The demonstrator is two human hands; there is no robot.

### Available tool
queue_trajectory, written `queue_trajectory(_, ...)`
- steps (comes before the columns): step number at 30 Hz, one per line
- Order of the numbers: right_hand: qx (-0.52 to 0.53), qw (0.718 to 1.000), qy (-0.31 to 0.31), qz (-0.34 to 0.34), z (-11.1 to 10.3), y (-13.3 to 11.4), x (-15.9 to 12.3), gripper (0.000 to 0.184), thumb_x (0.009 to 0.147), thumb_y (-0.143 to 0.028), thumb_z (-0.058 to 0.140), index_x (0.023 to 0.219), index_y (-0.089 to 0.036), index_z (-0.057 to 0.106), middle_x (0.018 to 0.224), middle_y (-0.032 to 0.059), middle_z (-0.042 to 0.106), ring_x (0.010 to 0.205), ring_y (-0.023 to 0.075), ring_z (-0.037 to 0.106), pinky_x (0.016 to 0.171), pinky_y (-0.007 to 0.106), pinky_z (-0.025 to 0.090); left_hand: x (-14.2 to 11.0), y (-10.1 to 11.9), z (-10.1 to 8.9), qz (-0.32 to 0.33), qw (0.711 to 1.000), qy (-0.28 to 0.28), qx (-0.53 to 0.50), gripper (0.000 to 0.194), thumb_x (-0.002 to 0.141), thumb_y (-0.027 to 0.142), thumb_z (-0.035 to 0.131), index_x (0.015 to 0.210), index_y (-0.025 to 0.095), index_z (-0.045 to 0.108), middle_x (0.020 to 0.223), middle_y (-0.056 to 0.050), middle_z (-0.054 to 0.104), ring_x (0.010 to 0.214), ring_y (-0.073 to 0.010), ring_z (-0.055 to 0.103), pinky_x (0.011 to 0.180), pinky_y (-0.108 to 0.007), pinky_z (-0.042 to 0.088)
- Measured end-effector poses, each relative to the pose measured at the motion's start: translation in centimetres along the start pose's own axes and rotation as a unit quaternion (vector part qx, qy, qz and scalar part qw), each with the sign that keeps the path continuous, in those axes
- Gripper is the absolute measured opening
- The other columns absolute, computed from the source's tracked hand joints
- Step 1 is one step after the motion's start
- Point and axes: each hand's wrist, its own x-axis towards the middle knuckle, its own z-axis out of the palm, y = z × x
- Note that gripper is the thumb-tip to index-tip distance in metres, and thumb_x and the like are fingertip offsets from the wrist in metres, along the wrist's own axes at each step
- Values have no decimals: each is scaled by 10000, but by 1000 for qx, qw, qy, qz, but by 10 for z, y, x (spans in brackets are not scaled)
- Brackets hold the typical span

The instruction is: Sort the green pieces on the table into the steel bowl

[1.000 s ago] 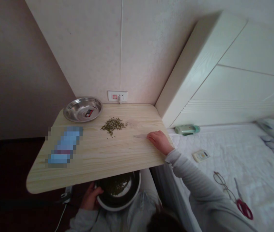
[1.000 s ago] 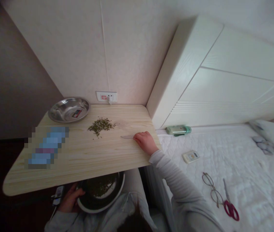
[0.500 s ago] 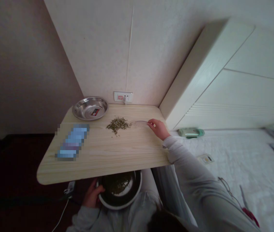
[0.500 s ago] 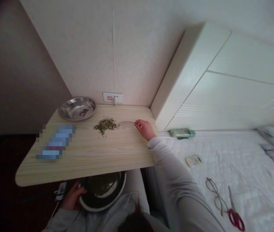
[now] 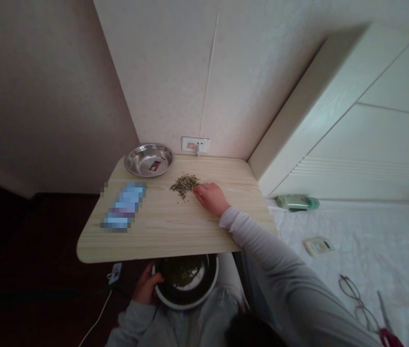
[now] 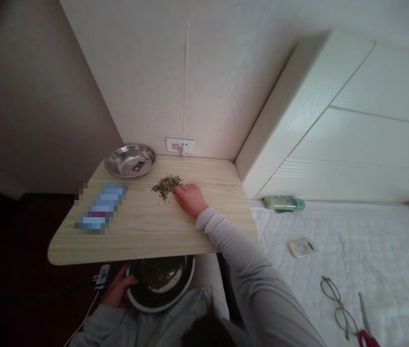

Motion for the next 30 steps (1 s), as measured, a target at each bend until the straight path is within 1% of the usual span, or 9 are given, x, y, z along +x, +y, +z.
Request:
queue_trajectory(4, -19, 1000, -12, -19, 6, -8, 3, 249, 833, -286, 282, 872, -197, 511, 805, 47, 586, 748, 147, 503, 650, 275, 282, -1, 1, -3, -1, 1000, -8, 0, 514, 418, 55, 516, 917, 169, 552, 355, 82, 447, 312, -96, 420, 326, -206, 294)
queue_trajectory(9, -20, 999, -29, -27, 10, -10, 1, 241, 830, -265, 294, 873, -194, 519, 788, 54, 570, 752, 146, 494, 662, 274, 291, 2, -3, -2, 9, 999, 13, -34, 520, 416, 47, 505, 924, 157, 528, 454, 53, 540, 414, -126, 508, 395, -224, 361)
queue_trajectory(11, -22, 999, -30, -31, 10, -11, 1, 236, 826, -257, 305, 899, -194, 520, 799, 57, 570, 757, 148, 494, 659, 274, 295, 3, -4, -1, 12, 999, 12, -41, 517, 420, 50, 499, 927, 151, 519, 484, 44, 561, 437, -134, 522, 415, -233, 373)
queue_trajectory(17, -28, 997, -37, -56, 8, -12, -1, 234, 814, -227, 333, 967, -210, 508, 828, 48, 572, 771, 155, 493, 654, 277, 309, 3, -1, -2, 11, 1000, 5, -12, 483, 407, 53, 500, 878, 156, 540, 435, 64, 518, 331, -88, 426, 345, -206, 287)
queue_trajectory(22, -15, 996, -51, -68, 5, -15, -6, 226, 799, -207, 366, 972, -206, 511, 862, 61, 564, 794, 160, 485, 668, 282, 307, 1, 1, -1, 5, 1000, 2, -26, 508, 397, 61, 506, 893, 162, 551, 422, 59, 502, 367, -109, 454, 376, -223, 317)
queue_trajectory(26, -12, 995, -61, -82, 4, -17, -14, 236, 802, -209, 358, 987, -208, 507, 882, 61, 558, 790, 159, 479, 671, 288, 299, -1, 4, -1, -5, 1000, -2, -9, 510, 401, 65, 516, 899, 168, 556, 356, 81, 435, 314, -91, 399, 337, -208, 272)
queue_trajectory(30, -12, 993, -69, -90, 2, -19, -24, 241, 806, -214, 352, 995, -207, 502, 899, 61, 554, 788, 158, 472, 664, 291, 294, -2, 5, -2, -7, 1000, 0, -3, 521, 404, 68, 516, 913, 169, 559, 342, 86, 419, 295, -81, 369, 324, -204, 251)
